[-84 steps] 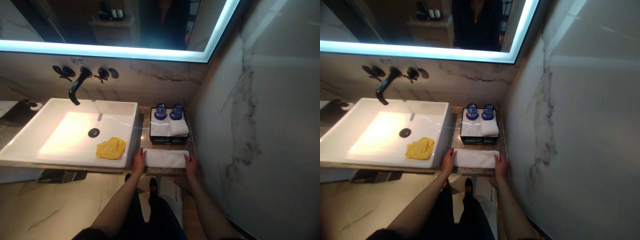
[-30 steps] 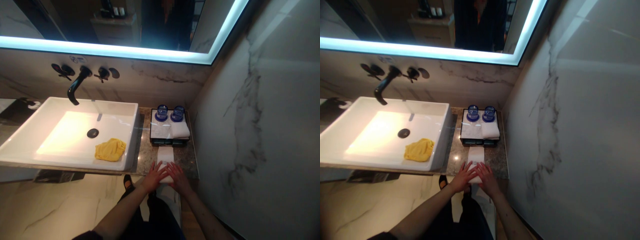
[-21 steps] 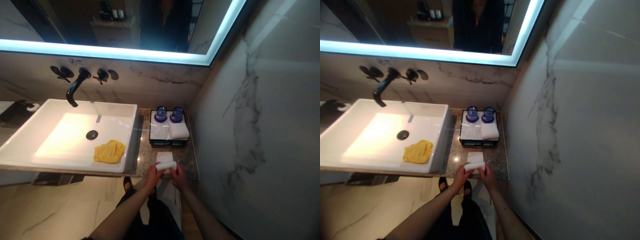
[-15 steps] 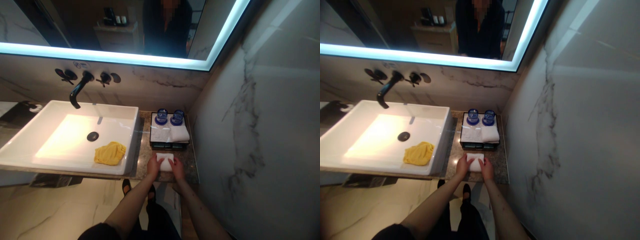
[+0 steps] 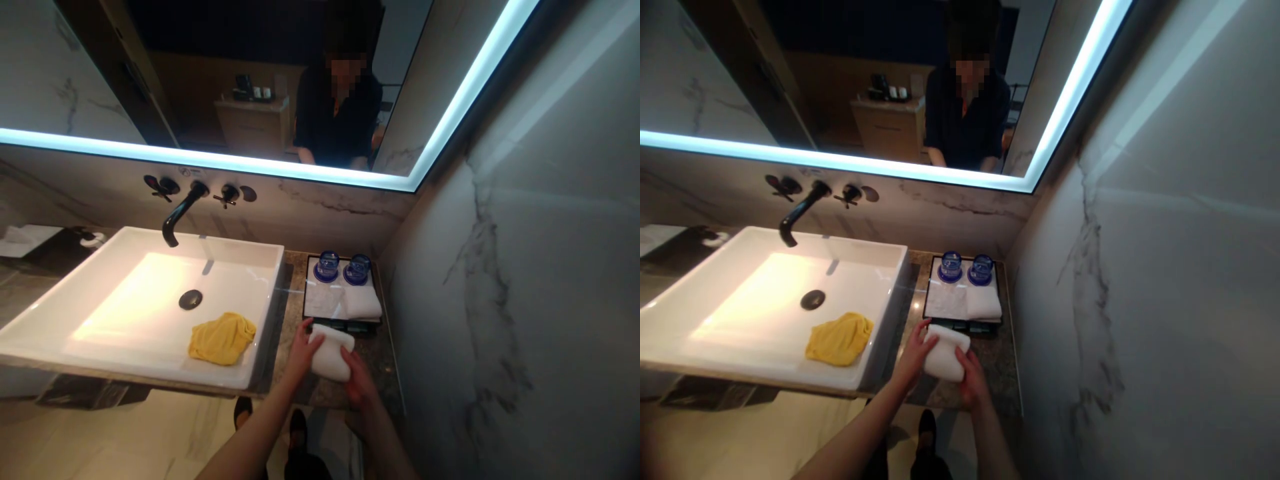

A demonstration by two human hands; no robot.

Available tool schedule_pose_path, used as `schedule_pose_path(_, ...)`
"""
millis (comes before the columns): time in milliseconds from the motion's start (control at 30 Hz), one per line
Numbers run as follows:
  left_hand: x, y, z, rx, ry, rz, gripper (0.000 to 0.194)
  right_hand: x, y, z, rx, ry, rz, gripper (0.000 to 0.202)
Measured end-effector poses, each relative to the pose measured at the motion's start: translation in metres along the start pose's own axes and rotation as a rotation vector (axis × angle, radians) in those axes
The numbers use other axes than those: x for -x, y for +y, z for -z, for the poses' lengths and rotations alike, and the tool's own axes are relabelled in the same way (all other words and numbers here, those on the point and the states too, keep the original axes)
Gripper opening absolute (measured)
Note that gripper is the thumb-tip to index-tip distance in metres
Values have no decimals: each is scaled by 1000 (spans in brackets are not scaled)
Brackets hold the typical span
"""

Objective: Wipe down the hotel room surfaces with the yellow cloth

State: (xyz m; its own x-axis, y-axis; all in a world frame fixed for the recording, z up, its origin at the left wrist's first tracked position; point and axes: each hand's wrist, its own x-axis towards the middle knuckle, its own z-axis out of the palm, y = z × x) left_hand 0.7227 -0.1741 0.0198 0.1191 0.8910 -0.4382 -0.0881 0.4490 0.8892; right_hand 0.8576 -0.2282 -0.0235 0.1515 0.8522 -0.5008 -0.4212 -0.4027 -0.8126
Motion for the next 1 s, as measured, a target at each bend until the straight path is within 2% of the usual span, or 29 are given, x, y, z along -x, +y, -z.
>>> schedule_pose_path(67,-22,25,2,15,13,-93,64,-22,-31,-21,-4,59,105,71)
schedule_pose_path(167,-61,53,-4,-166,147,-167,55,-59,-75,-35,214,246,357,64)
schedule_pose_path(233,-83,62,-9,-279,213,-166,52,-76,-94,-28,460,365,563,46)
schedule_pose_path(300,-98,63,-13,-353,227,-152,54,-84,-104,-11,701,470,737,37)
schedule_pose_path(367,-105,60,-16,-422,211,-140,57,-87,-104,7,901,521,785,38)
schedule_pose_path(433,-107,58,-21,-472,181,-146,57,-88,-100,20,1051,509,703,41)
schedule_pose_path(533,-99,62,-28,-530,159,-196,62,-86,-91,24,1186,474,605,42)
schedule_pose_path(600,-84,69,-26,-570,154,-267,71,-78,-88,18,1201,520,678,42)
schedule_pose_path(667,-60,75,-12,-621,120,-407,76,-61,-84,7,1127,567,841,43)
schedule_pose_path(733,-32,76,19,-668,82,-577,70,-36,-75,-13,1008,542,1000,39)
schedule_pose_path(800,-3,71,67,-698,138,-697,56,-10,-58,-43,932,418,1058,32)
schedule_pose_path(833,9,68,98,-707,220,-716,50,2,-47,-63,922,312,1050,29)
schedule_pose_path(900,29,64,166,-739,451,-721,41,18,-22,-114,957,2,978,26)
schedule_pose_path(967,41,67,241,-803,671,-705,40,22,3,-173,1060,-324,863,29)
schedule_pose_path(1000,44,71,278,-857,761,-696,42,19,14,-203,1149,-444,787,34)
